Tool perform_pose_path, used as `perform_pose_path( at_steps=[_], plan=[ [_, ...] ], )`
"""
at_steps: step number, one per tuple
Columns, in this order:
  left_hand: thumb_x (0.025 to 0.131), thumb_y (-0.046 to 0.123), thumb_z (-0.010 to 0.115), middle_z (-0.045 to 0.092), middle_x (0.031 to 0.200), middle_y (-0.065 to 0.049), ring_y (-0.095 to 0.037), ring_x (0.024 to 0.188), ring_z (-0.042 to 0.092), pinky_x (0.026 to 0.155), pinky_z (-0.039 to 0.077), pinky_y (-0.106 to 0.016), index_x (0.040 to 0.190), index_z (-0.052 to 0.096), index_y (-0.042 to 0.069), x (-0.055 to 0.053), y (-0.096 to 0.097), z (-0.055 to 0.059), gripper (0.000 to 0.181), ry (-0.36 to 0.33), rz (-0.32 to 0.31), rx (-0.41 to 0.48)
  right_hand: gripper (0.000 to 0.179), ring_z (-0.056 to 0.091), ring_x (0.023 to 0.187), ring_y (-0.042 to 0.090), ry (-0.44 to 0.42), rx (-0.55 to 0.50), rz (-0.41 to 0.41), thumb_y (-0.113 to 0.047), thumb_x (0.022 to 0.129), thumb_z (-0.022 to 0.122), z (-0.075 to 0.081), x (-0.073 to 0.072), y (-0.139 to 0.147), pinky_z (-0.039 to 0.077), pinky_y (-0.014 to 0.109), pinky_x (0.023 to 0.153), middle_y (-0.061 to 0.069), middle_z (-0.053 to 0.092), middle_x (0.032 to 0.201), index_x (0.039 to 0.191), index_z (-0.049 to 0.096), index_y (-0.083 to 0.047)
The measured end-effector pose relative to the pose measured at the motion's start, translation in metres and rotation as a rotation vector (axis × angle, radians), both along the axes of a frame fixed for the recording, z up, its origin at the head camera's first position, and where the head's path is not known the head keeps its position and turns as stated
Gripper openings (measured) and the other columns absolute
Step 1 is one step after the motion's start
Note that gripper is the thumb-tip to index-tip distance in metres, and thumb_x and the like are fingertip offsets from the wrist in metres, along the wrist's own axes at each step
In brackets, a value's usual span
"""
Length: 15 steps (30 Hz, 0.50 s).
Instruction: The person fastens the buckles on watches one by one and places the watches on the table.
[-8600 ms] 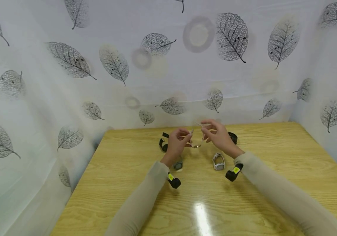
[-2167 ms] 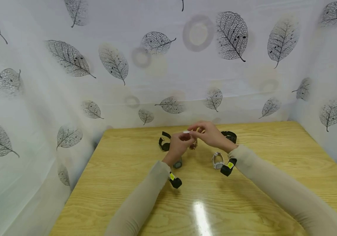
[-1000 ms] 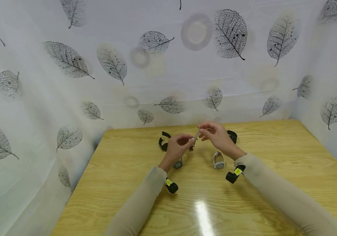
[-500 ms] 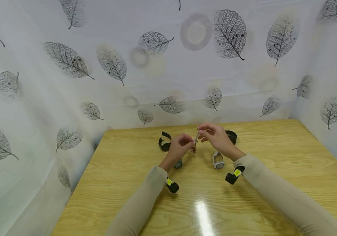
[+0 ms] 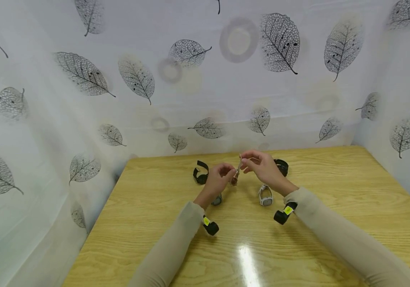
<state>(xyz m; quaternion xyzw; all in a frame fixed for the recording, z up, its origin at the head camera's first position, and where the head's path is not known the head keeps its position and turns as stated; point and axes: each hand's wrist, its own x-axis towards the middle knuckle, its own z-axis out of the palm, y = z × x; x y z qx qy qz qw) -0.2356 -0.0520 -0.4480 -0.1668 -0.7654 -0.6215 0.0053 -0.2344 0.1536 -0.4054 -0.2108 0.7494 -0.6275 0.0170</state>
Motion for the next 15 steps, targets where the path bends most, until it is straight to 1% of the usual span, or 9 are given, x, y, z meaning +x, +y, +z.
perform_pose_path(
  at_steps=[1, 3, 6, 8, 11, 13, 15],
  plan=[
    [0.102, 0.022, 0.067, 0.070, 0.099, -0.006, -0.013, 0.086, 0.063, 0.077, 0.053, -0.027, 0.105, 0.071, 0.005, 0.0003, 0.0001, -0.0002, 0.018, 0.006, 0.005, -0.004, 0.030, 0.068, 0.098, 0.041, 0.000, -0.004, 0.001, -0.021, 0.106, 0.060, -0.0002, -0.0001, -0.0006, 0.059, 0.049, 0.088, 0.022, 0.065, 0.117, 0.128, 0.063, -0.001],
    [0.102, 0.023, 0.068, 0.071, 0.099, -0.006, -0.013, 0.086, 0.064, 0.077, 0.053, -0.026, 0.105, 0.071, 0.005, 0.0010, 0.0001, 0.0003, 0.019, 0.017, 0.014, -0.004, 0.030, 0.069, 0.097, 0.038, -0.002, -0.009, 0.001, -0.021, 0.106, 0.060, 0.0001, 0.0002, -0.0018, 0.060, 0.046, 0.087, 0.023, 0.065, 0.117, 0.127, 0.063, -0.001],
    [0.102, 0.025, 0.068, 0.071, 0.099, -0.005, -0.013, 0.086, 0.064, 0.076, 0.053, -0.027, 0.105, 0.071, 0.005, 0.0015, -0.0006, 0.0000, 0.020, 0.033, 0.017, -0.007, 0.030, 0.069, 0.097, 0.040, -0.005, -0.013, 0.002, -0.021, 0.106, 0.061, -0.0004, 0.0003, -0.0031, 0.061, 0.045, 0.087, 0.025, 0.065, 0.118, 0.127, 0.063, 0.000],
    [0.102, 0.026, 0.068, 0.071, 0.100, -0.005, -0.014, 0.087, 0.065, 0.076, 0.054, -0.027, 0.106, 0.071, 0.006, 0.0015, -0.0013, -0.0007, 0.021, 0.046, 0.014, -0.005, 0.030, 0.068, 0.098, 0.042, -0.008, -0.017, 0.002, -0.021, 0.106, 0.061, -0.0009, 0.0003, -0.0034, 0.060, 0.048, 0.088, 0.025, 0.065, 0.118, 0.127, 0.063, 0.000],
    [0.101, 0.025, 0.070, 0.072, 0.101, -0.004, -0.013, 0.088, 0.066, 0.077, 0.056, -0.027, 0.107, 0.072, 0.007, 0.0009, -0.0026, -0.0029, 0.019, 0.047, -0.002, 0.014, 0.030, 0.068, 0.098, 0.043, -0.013, -0.026, 0.004, -0.021, 0.106, 0.061, -0.0025, -0.0002, -0.0033, 0.058, 0.054, 0.090, 0.025, 0.065, 0.116, 0.128, 0.062, 0.000],
    [0.098, 0.021, 0.074, 0.072, 0.101, -0.006, -0.014, 0.085, 0.067, 0.075, 0.059, -0.030, 0.107, 0.072, 0.007, 0.0014, -0.0037, -0.0034, 0.017, 0.025, -0.031, 0.056, 0.031, 0.069, 0.097, 0.040, -0.016, -0.031, 0.002, -0.021, 0.106, 0.060, -0.0031, -0.0001, -0.0030, 0.057, 0.058, 0.091, 0.023, 0.066, 0.114, 0.128, 0.062, 0.000],
    [0.095, 0.017, 0.077, 0.072, 0.101, -0.010, -0.016, 0.082, 0.069, 0.073, 0.062, -0.035, 0.108, 0.071, 0.006, 0.0018, -0.0046, -0.0035, 0.017, 0.000, -0.060, 0.096, 0.031, 0.070, 0.096, 0.036, -0.018, -0.033, 0.000, -0.021, 0.106, 0.061, -0.0034, 0.0002, -0.0028, 0.057, 0.057, 0.091, 0.022, 0.066, 0.113, 0.129, 0.062, 0.000]
  ],
)
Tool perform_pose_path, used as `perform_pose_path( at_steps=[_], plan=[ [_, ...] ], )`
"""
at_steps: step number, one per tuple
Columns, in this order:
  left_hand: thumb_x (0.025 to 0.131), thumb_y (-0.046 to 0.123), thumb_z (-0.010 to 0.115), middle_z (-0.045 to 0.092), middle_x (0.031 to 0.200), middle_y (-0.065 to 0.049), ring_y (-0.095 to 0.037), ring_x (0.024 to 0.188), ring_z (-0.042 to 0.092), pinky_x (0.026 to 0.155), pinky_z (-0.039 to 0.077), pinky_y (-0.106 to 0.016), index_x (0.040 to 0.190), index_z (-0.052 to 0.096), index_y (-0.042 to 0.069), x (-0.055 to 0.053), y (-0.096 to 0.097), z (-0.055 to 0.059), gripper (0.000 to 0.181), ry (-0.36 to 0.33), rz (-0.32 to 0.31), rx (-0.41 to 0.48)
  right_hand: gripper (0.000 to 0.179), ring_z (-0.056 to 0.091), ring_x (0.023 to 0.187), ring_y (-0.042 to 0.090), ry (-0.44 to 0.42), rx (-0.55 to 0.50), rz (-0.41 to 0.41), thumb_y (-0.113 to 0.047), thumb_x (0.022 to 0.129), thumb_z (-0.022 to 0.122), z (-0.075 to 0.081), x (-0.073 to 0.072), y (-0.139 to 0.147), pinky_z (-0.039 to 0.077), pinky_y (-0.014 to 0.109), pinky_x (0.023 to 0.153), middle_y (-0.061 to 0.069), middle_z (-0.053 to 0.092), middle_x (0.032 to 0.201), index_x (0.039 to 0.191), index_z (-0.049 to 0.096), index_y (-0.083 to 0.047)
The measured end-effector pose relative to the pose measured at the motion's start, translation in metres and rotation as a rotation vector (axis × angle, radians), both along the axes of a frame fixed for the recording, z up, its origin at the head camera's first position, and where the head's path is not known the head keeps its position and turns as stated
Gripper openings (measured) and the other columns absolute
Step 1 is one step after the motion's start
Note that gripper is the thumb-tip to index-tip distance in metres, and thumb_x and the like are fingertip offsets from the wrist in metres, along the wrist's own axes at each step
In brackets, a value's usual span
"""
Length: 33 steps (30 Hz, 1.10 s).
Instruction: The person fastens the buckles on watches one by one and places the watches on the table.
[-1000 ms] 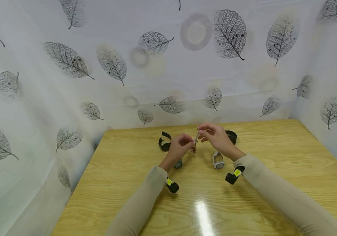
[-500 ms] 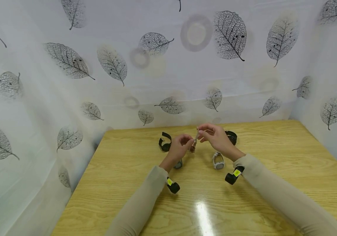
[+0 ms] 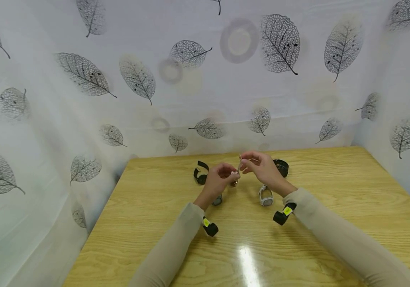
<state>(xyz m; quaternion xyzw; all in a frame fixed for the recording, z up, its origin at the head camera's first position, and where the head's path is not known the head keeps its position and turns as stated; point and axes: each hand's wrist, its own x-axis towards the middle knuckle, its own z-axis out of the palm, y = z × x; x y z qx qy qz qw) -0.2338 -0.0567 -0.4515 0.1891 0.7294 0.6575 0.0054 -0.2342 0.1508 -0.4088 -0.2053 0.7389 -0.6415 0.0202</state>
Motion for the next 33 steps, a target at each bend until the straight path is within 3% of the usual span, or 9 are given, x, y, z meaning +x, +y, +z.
perform_pose_path(
  at_steps=[5, 9, 14, 22, 25, 33],
  plan=[
    [0.093, 0.010, 0.078, 0.072, 0.097, -0.017, -0.020, 0.075, 0.068, 0.066, 0.062, -0.039, 0.107, 0.073, 0.005, 0.0011, -0.0006, 0.0005, 0.015, -0.004, -0.009, 0.022, 0.031, 0.069, 0.099, 0.040, 0.003, 0.008, 0.004, -0.023, 0.106, 0.061, -0.0012, 0.0003, 0.0007, 0.058, 0.055, 0.090, 0.020, 0.067, 0.116, 0.128, 0.063, -0.002],
    [0.094, 0.011, 0.077, 0.073, 0.094, -0.015, -0.024, 0.075, 0.068, 0.064, 0.061, -0.036, 0.106, 0.073, 0.005, 0.0014, -0.0005, 0.0005, 0.014, 0.009, 0.024, 0.012, 0.030, 0.066, 0.102, 0.048, 0.006, 0.005, 0.009, -0.022, 0.106, 0.061, -0.0015, 0.0000, 0.0008, 0.057, 0.057, 0.090, 0.020, 0.066, 0.117, 0.128, 0.063, -0.001],
    [0.093, 0.011, 0.079, 0.072, 0.095, -0.013, -0.033, 0.079, 0.070, 0.067, 0.062, -0.039, 0.103, 0.068, 0.001, 0.0021, -0.0006, 0.0014, 0.018, -0.004, 0.021, 0.039, 0.030, 0.066, 0.102, 0.049, 0.010, 0.007, 0.017, -0.021, 0.106, 0.060, -0.0012, -0.0002, 0.0006, 0.060, 0.050, 0.088, 0.023, 0.066, 0.113, 0.128, 0.063, 0.000],
    [0.095, 0.013, 0.077, 0.074, 0.095, -0.005, -0.017, 0.085, 0.071, 0.077, 0.060, -0.041, 0.100, 0.072, 0.003, -0.0002, -0.0029, 0.0013, 0.012, -0.041, 0.011, -0.039, 0.030, 0.070, 0.099, 0.037, 0.003, 0.030, 0.012, -0.022, 0.106, 0.060, 0.0014, 0.0005, 0.0020, 0.059, 0.052, 0.089, 0.022, 0.067, 0.112, 0.128, 0.063, -0.002],
    [0.096, 0.014, 0.075, 0.075, 0.096, -0.006, -0.017, 0.088, 0.071, 0.084, 0.059, -0.045, 0.100, 0.074, 0.003, -0.0012, -0.0047, 0.0011, 0.012, -0.076, -0.004, -0.041, 0.030, 0.070, 0.097, 0.032, -0.004, 0.041, 0.002, -0.023, 0.106, 0.060, 0.0018, 0.0011, 0.0023, 0.058, 0.054, 0.090, 0.020, 0.068, 0.112, 0.128, 0.063, -0.003],
    [0.100, 0.017, 0.071, 0.076, 0.096, -0.009, -0.020, 0.087, 0.072, 0.090, 0.058, -0.051, 0.102, 0.075, 0.005, 0.0005, -0.0037, 0.0044, 0.013, -0.109, -0.009, -0.065, 0.028, 0.066, 0.102, 0.046, 0.007, 0.023, 0.017, -0.020, 0.106, 0.061, -0.0010, 0.0003, 0.0012, 0.059, 0.050, 0.088, 0.023, 0.067, 0.110, 0.126, 0.064, -0.001]
  ],
)
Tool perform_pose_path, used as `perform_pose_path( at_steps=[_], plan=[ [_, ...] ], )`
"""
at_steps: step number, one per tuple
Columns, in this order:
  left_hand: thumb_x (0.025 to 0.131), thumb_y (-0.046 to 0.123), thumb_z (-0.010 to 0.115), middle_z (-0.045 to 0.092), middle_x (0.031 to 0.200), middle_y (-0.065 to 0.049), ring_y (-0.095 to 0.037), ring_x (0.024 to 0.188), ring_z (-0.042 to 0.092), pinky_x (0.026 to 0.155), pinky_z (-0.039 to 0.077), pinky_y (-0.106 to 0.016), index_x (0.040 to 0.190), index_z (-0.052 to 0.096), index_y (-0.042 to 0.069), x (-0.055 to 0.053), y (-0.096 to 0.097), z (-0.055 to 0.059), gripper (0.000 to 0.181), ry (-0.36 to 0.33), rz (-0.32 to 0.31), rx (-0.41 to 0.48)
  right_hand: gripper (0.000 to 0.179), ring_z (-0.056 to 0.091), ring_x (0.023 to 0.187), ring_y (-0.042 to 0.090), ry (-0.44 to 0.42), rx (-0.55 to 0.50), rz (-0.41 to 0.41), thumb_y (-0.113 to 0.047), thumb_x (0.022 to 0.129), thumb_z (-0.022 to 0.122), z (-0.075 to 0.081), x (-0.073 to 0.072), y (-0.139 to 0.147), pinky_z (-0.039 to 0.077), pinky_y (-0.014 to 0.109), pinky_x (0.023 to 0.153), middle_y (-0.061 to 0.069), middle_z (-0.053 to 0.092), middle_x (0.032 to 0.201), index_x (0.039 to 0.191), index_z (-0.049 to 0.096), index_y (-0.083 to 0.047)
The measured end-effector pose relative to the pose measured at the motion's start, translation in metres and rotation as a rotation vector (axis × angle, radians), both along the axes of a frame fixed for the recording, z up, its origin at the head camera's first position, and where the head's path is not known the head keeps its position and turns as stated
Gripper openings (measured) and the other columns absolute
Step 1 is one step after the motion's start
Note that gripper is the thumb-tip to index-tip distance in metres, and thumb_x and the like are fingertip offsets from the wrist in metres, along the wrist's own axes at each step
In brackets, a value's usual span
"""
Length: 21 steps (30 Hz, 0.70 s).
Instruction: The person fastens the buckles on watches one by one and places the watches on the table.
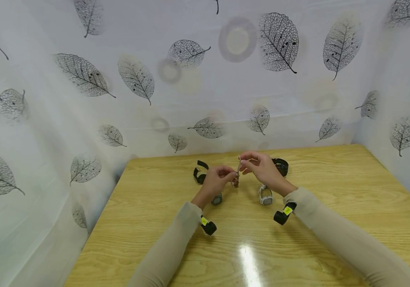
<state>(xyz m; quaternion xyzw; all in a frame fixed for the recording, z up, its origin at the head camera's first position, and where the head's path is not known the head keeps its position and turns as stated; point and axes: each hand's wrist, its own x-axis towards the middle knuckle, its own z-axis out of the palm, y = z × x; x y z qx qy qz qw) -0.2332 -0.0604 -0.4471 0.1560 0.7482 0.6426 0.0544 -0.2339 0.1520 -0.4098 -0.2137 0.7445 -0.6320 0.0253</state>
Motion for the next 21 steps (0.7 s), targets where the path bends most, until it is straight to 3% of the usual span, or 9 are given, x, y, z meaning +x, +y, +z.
perform_pose_path(
  at_steps=[7, 13, 21],
  plan=[
    [0.100, 0.020, 0.070, 0.076, 0.091, -0.007, -0.015, 0.080, 0.071, 0.080, 0.058, -0.051, 0.101, 0.075, 0.004, 0.0015, 0.0034, 0.0003, 0.016, 0.033, 0.051, -0.026, 0.027, 0.064, 0.103, 0.051, 0.008, -0.004, 0.002, -0.021, 0.106, 0.061, 0.0006, 0.0009, -0.0004, 0.059, 0.053, 0.088, 0.021, 0.068, 0.110, 0.126, 0.065, -0.003],
    [0.101, 0.014, 0.067, 0.075, 0.091, -0.014, -0.024, 0.083, 0.073, 0.085, 0.060, -0.053, 0.100, 0.072, -0.001, 0.0021, 0.0062, 0.0043, 0.016, 0.027, 0.066, -0.048, 0.027, 0.068, 0.100, 0.043, 0.018, 0.015, -0.005, -0.022, 0.106, 0.060, 0.0002, 0.0006, -0.0010, 0.060, 0.049, 0.087, 0.019, 0.068, 0.111, 0.126, 0.065, -0.004],
    [0.102, 0.017, 0.066, 0.074, 0.084, -0.007, -0.014, 0.073, 0.071, 0.068, 0.060, -0.035, 0.098, 0.070, 0.002, 0.0009, 0.0072, 0.0049, 0.016, 0.056, 0.081, -0.131, 0.027, 0.070, 0.097, 0.035, 0.012, 0.033, -0.004, -0.021, 0.106, 0.061, 0.0012, 0.0017, -0.0043, 0.059, 0.053, 0.088, 0.016, 0.068, 0.117, 0.126, 0.065, -0.004]
  ],
)
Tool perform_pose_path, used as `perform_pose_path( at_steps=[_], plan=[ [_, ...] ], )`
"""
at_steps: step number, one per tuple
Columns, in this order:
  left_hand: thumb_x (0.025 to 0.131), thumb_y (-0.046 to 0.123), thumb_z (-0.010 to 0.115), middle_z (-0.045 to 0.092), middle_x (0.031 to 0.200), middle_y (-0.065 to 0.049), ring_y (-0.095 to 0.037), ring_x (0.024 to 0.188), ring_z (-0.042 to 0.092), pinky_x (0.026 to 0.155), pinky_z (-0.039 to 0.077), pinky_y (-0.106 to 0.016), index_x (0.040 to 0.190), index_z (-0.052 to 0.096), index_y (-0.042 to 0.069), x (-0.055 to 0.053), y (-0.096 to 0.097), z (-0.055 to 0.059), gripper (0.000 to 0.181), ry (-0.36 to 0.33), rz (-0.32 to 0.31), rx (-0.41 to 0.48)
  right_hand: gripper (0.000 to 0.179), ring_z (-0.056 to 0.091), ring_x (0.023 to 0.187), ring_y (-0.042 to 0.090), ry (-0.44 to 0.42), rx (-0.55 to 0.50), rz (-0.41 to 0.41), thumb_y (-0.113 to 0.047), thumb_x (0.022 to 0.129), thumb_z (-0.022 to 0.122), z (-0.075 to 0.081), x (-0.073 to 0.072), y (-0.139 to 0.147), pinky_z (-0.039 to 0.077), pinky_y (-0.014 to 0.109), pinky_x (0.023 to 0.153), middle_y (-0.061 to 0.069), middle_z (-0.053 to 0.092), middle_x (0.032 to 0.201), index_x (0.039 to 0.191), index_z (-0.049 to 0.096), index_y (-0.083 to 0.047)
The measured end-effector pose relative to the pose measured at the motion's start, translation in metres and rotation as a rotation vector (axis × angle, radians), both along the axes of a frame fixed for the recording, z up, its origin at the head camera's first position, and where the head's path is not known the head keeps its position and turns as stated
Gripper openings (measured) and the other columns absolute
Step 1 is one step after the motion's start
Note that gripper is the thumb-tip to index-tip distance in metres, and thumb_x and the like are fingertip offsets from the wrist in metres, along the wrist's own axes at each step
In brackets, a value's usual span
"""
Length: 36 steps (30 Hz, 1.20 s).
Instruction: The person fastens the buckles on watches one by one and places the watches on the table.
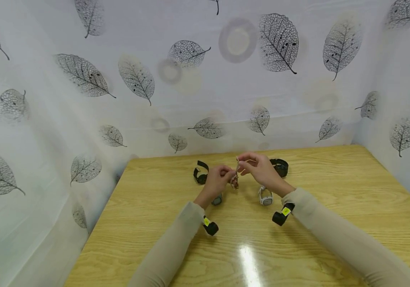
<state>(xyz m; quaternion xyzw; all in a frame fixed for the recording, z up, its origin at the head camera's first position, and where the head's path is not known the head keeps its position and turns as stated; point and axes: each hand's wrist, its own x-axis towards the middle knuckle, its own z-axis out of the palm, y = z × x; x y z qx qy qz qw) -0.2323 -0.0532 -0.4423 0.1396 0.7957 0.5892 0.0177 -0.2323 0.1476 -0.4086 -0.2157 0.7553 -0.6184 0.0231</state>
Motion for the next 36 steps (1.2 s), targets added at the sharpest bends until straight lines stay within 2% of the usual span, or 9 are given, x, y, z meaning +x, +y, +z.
perform_pose_path(
  at_steps=[3, 8, 11, 15, 20, 23, 27, 36],
  plan=[
    [0.101, 0.021, 0.069, 0.075, 0.083, -0.006, -0.015, 0.072, 0.071, 0.061, 0.054, -0.028, 0.096, 0.070, 0.004, -0.0002, 0.0005, -0.0015, 0.018, -0.010, 0.025, 0.014, 0.028, 0.071, 0.097, 0.033, -0.004, 0.002, -0.005, -0.022, 0.106, 0.061, 0.0002, 0.0001, -0.0004, 0.058, 0.056, 0.088, 0.015, 0.068, 0.118, 0.127, 0.065, -0.004],
    [0.099, 0.025, 0.072, 0.075, 0.082, -0.005, -0.016, 0.072, 0.071, 0.058, 0.051, -0.024, 0.094, 0.072, 0.005, -0.0004, 0.0001, -0.0044, 0.021, -0.022, 0.045, 0.042, 0.027, 0.071, 0.097, 0.033, -0.002, -0.004, -0.007, -0.021, 0.106, 0.061, -0.0006, -0.0001, -0.0003, 0.061, 0.049, 0.086, 0.016, 0.067, 0.119, 0.127, 0.065, -0.003],
    [0.098, 0.028, 0.073, 0.074, 0.084, -0.002, -0.014, 0.073, 0.070, 0.059, 0.050, -0.023, 0.093, 0.073, 0.007, -0.0009, -0.0015, -0.0064, 0.021, -0.004, 0.044, 0.032, 0.027, 0.070, 0.098, 0.036, -0.003, -0.007, -0.010, -0.021, 0.106, 0.060, -0.0009, -0.0001, 0.0002, 0.060, 0.050, 0.086, 0.016, 0.067, 0.120, 0.127, 0.065, -0.004],
    [0.097, 0.028, 0.073, 0.075, 0.088, -0.001, -0.015, 0.079, 0.070, 0.068, 0.057, -0.029, 0.095, 0.075, 0.010, -0.0018, -0.0046, -0.0091, 0.018, 0.013, 0.009, 0.053, 0.029, 0.068, 0.100, 0.045, -0.007, -0.016, -0.008, -0.022, 0.106, 0.060, -0.0017, -0.0010, 0.0014, 0.058, 0.056, 0.089, 0.019, 0.068, 0.115, 0.127, 0.065, -0.002],
    [0.093, 0.020, 0.079, 0.076, 0.095, -0.003, -0.018, 0.087, 0.073, 0.079, 0.062, -0.036, 0.100, 0.076, 0.011, -0.0004, -0.0079, -0.0090, 0.011, 0.003, -0.050, 0.104, 0.030, 0.069, 0.100, 0.042, -0.012, -0.020, -0.006, -0.022, 0.106, 0.060, -0.0035, -0.0030, 0.0030, 0.060, 0.049, 0.087, 0.022, 0.069, 0.110, 0.127, 0.064, -0.001],
    [0.092, 0.017, 0.080, 0.076, 0.096, -0.003, -0.018, 0.087, 0.073, 0.076, 0.061, -0.032, 0.101, 0.076, 0.011, 0.0007, -0.0085, -0.0089, 0.011, 0.009, -0.052, 0.106, 0.029, 0.070, 0.099, 0.039, -0.018, -0.020, -0.005, -0.021, 0.106, 0.060, -0.0034, -0.0025, 0.0036, 0.061, 0.044, 0.085, 0.021, 0.069, 0.110, 0.126, 0.065, -0.001],
    [0.093, 0.016, 0.079, 0.076, 0.095, -0.003, -0.017, 0.085, 0.072, 0.073, 0.061, -0.029, 0.101, 0.078, 0.010, 0.0018, -0.0082, -0.0089, 0.010, 0.040, -0.038, 0.095, 0.027, 0.069, 0.101, 0.042, -0.025, -0.027, 0.001, -0.021, 0.106, 0.061, -0.0022, -0.0009, 0.0039, 0.062, 0.042, 0.084, 0.020, 0.068, 0.113, 0.125, 0.065, -0.002],
    [0.095, 0.014, 0.077, 0.076, 0.087, -0.009, -0.029, 0.077, 0.074, 0.068, 0.064, -0.040, 0.103, 0.078, 0.007, 0.0036, -0.0055, -0.0062, 0.011, 0.093, -0.042, 0.126, 0.028, 0.070, 0.100, 0.037, -0.011, -0.010, 0.011, -0.021, 0.106, 0.061, -0.0026, 0.0003, 0.0043, 0.060, 0.049, 0.087, 0.018, 0.066, 0.122, 0.126, 0.066, -0.002]
  ],
)
